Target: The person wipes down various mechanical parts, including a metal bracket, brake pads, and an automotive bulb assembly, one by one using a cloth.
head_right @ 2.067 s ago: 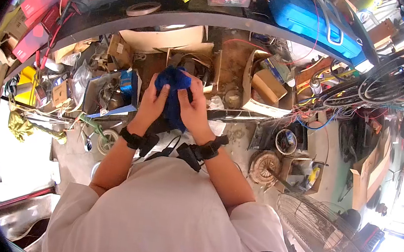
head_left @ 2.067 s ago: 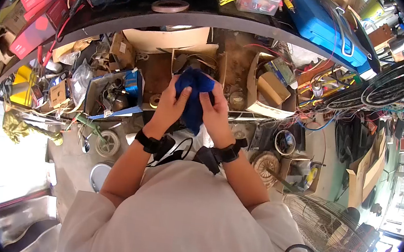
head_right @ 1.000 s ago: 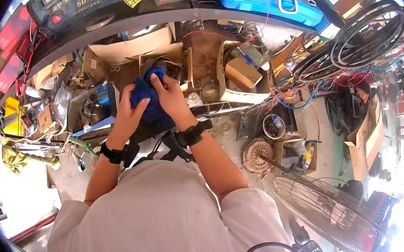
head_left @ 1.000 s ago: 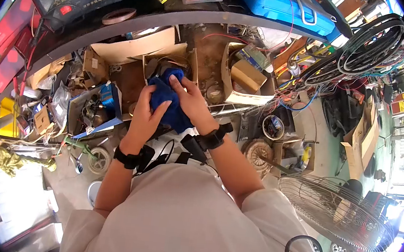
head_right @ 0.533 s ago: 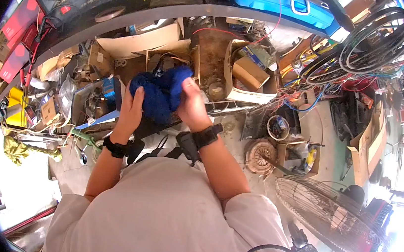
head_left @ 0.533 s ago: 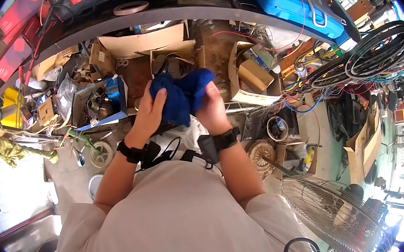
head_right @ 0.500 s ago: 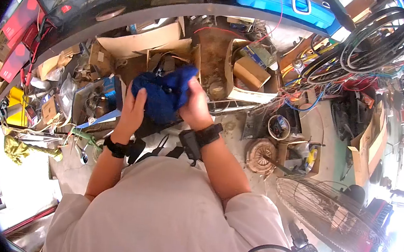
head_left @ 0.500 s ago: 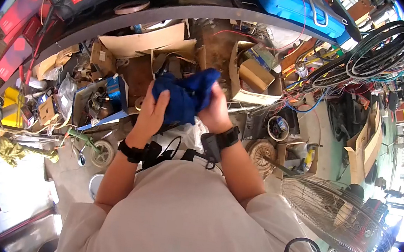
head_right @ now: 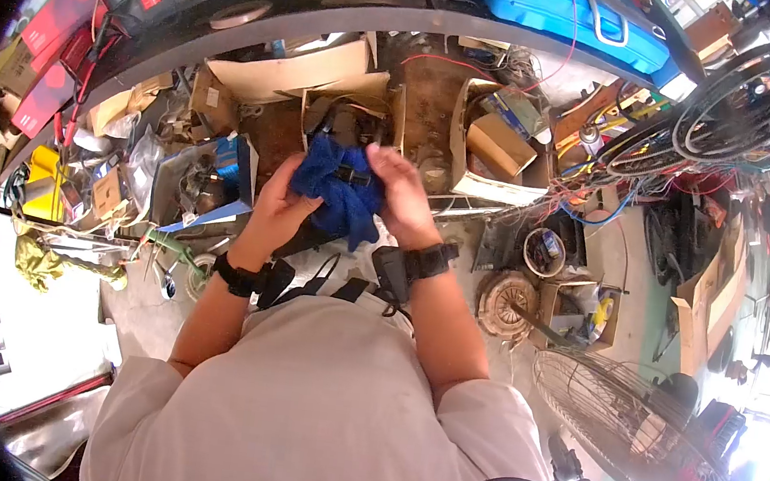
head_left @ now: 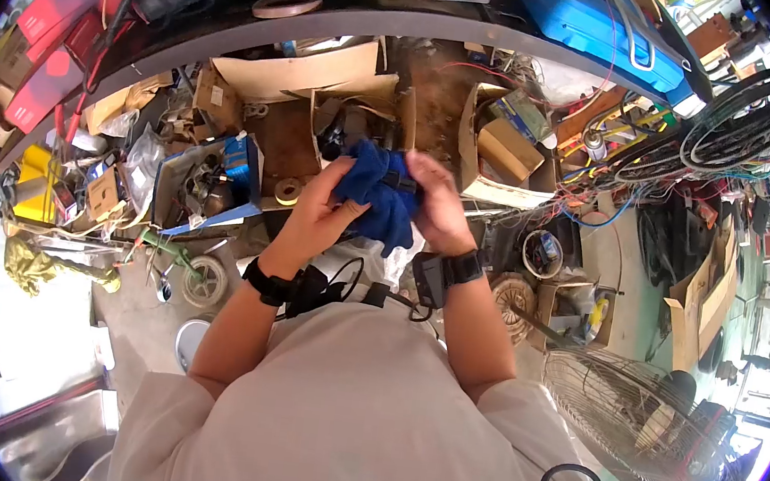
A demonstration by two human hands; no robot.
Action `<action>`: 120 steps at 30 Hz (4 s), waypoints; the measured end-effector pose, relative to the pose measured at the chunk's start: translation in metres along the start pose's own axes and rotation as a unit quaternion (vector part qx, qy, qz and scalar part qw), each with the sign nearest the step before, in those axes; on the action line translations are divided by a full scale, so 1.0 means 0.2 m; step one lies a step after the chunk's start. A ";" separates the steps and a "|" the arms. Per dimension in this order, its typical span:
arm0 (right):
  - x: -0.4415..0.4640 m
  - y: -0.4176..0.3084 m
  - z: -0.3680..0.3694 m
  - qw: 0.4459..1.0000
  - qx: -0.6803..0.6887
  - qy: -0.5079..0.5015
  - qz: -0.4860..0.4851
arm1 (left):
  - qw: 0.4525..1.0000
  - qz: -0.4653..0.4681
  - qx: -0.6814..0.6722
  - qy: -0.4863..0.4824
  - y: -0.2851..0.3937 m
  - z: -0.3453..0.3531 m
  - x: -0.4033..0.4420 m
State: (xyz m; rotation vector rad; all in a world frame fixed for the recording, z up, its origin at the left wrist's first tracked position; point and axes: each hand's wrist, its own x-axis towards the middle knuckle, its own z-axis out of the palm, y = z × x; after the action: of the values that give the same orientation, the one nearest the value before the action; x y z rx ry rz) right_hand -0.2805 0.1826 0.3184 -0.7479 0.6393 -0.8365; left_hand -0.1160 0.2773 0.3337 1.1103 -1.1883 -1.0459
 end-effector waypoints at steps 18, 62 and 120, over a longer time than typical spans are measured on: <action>-0.02 0.12 0.05 0.976 -0.170 -0.050 -0.128 | 0.964 0.126 0.229 0.050 -0.06 -0.02 0.06; 1.04 0.85 -0.30 0.879 -0.256 0.302 0.264 | 0.908 -0.269 0.095 0.307 -1.31 -0.41 -0.22; -0.21 0.08 0.31 0.923 -0.344 -0.022 -0.170 | 0.709 -0.097 0.674 0.184 -0.73 -1.37 -0.44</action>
State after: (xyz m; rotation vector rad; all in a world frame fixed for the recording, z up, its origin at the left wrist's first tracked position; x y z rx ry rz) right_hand -0.2484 0.2450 0.3503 -1.5469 0.7837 -0.9085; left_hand 0.1445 0.3646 0.1652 2.4602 -1.4735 0.1662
